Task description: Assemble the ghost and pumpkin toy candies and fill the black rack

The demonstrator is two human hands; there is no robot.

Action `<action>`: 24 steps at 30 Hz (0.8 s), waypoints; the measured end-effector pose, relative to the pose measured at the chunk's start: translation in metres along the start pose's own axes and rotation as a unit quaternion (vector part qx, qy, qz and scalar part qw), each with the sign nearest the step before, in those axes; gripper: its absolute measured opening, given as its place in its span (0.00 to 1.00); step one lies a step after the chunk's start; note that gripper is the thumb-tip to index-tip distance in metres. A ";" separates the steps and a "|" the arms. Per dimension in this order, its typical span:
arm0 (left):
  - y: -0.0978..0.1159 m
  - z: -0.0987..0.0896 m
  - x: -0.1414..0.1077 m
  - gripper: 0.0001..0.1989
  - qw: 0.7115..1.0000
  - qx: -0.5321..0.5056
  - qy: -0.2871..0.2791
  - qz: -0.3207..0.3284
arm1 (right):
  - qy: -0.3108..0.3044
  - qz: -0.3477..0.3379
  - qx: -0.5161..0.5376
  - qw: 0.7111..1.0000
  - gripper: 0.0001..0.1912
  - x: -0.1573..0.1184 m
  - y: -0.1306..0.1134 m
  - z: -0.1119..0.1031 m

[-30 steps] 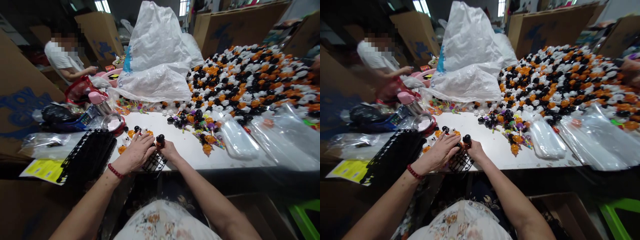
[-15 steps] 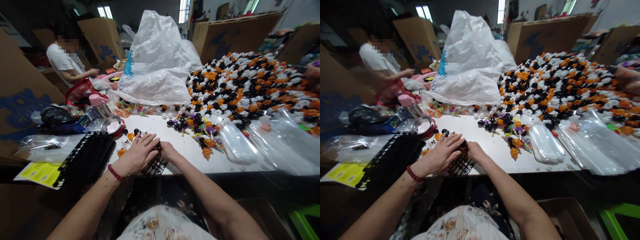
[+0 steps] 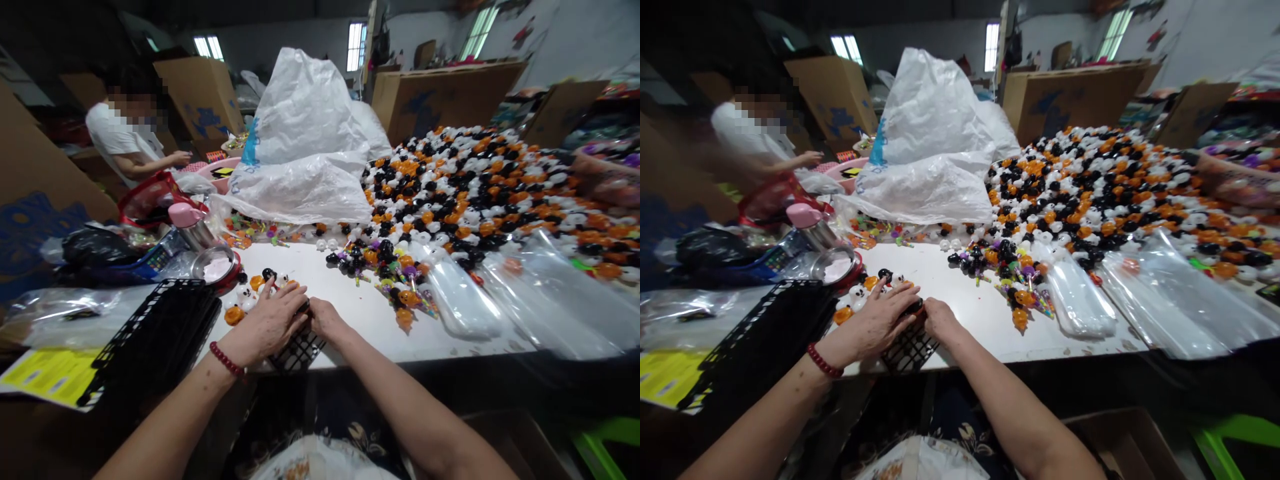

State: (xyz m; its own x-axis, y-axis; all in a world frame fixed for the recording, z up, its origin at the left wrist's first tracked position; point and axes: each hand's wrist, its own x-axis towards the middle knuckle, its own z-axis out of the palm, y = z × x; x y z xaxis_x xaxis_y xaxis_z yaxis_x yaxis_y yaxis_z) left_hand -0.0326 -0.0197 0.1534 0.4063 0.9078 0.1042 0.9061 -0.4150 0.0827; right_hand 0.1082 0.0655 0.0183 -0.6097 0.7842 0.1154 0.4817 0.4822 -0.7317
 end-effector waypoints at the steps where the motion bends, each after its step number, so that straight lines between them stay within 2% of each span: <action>1: -0.001 0.001 0.001 0.16 1.000 0.005 0.001 -0.002 | -0.001 -0.004 -0.008 1.000 0.08 0.001 0.000 0.001; 4: -0.004 0.004 0.004 0.15 0.999 0.029 0.015 -0.005 | 0.005 -0.016 -0.012 1.000 0.07 0.003 -0.002 0.004; 8: 0.008 0.000 -0.003 0.19 0.994 0.064 0.088 0.013 | 0.024 0.001 0.025 0.999 0.07 -0.002 -0.001 0.000; 10: 0.023 -0.001 -0.016 0.21 0.990 0.062 0.117 0.040 | 0.060 0.030 0.058 0.996 0.08 -0.008 0.004 -0.011; 12: 0.040 0.005 -0.036 0.22 0.990 0.041 0.116 0.074 | 0.134 0.057 0.053 0.988 0.09 -0.012 0.014 -0.029; 14: 0.051 0.022 -0.058 0.23 0.991 0.022 0.097 0.095 | 0.215 0.087 -0.004 0.973 0.10 -0.011 0.027 -0.051; 16: 0.052 0.050 -0.079 0.22 0.993 0.022 0.091 0.078 | 0.269 0.126 -0.066 0.953 0.12 -0.004 0.040 -0.072; 18: 0.043 0.082 -0.094 0.24 0.992 0.039 0.113 0.043 | 0.285 0.162 -0.089 0.940 0.13 0.006 0.053 -0.087; 20: 0.031 0.111 -0.104 0.27 0.990 0.053 0.130 -0.010 | 0.287 0.184 -0.072 0.938 0.11 0.015 0.063 -0.095; 22: 0.023 0.133 -0.109 0.28 0.988 0.059 0.136 -0.046 | 0.289 0.187 -0.046 0.938 0.06 0.019 0.069 -0.099; 24: 0.022 0.147 -0.110 0.29 0.986 0.059 0.137 -0.068 | 0.292 0.171 -0.025 0.941 0.03 0.015 0.071 -0.099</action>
State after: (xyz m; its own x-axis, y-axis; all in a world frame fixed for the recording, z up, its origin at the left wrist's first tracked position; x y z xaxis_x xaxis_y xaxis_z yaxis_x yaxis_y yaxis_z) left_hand -0.0400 -0.1201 -0.0018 0.2468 0.8977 0.3651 0.9642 -0.2650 0.0000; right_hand 0.1954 0.1499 0.0341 0.0295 0.9708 0.2382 0.6247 0.1681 -0.7625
